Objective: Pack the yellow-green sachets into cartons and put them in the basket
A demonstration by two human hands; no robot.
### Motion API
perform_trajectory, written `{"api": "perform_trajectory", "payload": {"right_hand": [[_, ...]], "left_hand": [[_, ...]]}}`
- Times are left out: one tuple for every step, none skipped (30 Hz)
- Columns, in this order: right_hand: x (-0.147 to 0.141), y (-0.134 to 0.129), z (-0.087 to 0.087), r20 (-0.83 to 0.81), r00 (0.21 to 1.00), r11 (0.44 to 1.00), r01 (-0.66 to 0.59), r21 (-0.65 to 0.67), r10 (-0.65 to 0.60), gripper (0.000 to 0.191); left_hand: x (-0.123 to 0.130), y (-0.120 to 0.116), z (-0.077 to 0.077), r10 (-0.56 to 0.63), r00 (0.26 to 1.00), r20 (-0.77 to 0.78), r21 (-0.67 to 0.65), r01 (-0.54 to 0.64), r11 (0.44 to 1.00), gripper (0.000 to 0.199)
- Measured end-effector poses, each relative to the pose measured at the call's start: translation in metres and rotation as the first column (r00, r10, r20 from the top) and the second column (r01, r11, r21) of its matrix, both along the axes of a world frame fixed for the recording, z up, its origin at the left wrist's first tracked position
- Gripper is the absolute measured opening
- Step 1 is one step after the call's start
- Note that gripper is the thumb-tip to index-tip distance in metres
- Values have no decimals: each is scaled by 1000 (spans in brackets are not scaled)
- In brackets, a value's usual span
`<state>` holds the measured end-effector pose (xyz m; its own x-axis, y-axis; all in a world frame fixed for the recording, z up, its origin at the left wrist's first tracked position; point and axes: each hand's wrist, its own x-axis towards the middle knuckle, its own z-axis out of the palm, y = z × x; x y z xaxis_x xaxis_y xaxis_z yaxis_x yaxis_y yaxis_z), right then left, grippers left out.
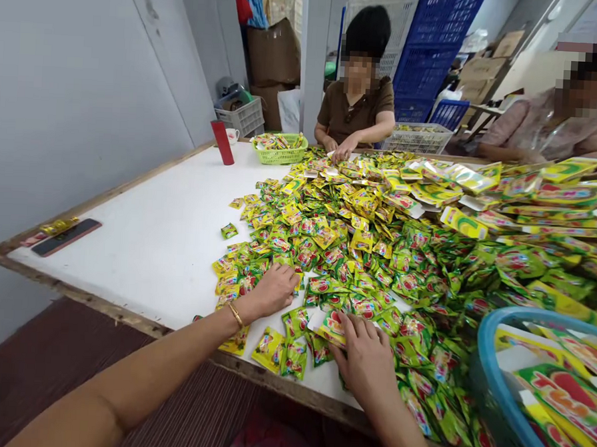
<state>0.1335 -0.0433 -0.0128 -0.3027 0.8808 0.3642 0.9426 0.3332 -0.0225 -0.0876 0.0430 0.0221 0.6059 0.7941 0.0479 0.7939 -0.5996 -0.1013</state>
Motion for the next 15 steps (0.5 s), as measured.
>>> {"api": "perform_trajectory", "payload": {"right_hand": [[0,-1,4,23,1000,998,9,-58,-8,43],[0,-2,7,46,999,994,11,-108,-6,48],[-1,-2,10,67,998,990,8,-142,1,53],[-1,-3,11,80,997,988,4,-155,9,56],[-1,-3,12,86,996,988,-4,-155,17,58],[-2,-4,12,83,996,990,-7,-141,19,58],[-3,-4,11,74,997,993,-7,-118,16,59],[-4,-4,11,58,998,996,-4,-88,9,59],[-6,-4,11,38,999,998,-3,-55,5,59],[-7,-3,10,18,1000,1000,-3,-28,4,60],[-9,-3,10,1,1000,1000,-6,-11,6,59],[-11,-3,9,-17,1000,1000,-11,-3,11,58],[-13,-2,9,-36,999,1000,-17,-2,17,57],[-15,-2,8,-57,998,1000,-19,-5,19,55],[-17,-1,7,-78,997,1000,-16,-9,15,53]], "left_hand": [[0,-2,-2,-15,1000,4,15,15,1000,24],[-1,-3,-4,-25,999,24,21,24,999,23],[-3,-4,-4,-19,998,66,21,18,1000,21],[-4,-4,-4,9,991,137,17,-12,1000,19],[-7,-4,-3,66,968,242,7,-70,998,18],[-9,-3,-1,150,916,372,-24,-152,988,17],[-10,-3,2,257,822,508,-90,-246,965,14],[-11,-4,5,369,683,630,-195,-321,927,11],[-11,-6,9,473,509,719,-333,-345,878,8],[-10,-9,13,568,324,757,-487,-300,820,9],[-7,-13,17,655,157,739,-628,-192,754,12],[-3,-18,19,734,26,678,-733,-46,679,14],[2,-23,21,802,-55,595,-795,101,598,15],[8,-28,22,852,-90,516,-824,220,522,16],[14,-32,22,884,-89,459,-837,292,464,18]]}}
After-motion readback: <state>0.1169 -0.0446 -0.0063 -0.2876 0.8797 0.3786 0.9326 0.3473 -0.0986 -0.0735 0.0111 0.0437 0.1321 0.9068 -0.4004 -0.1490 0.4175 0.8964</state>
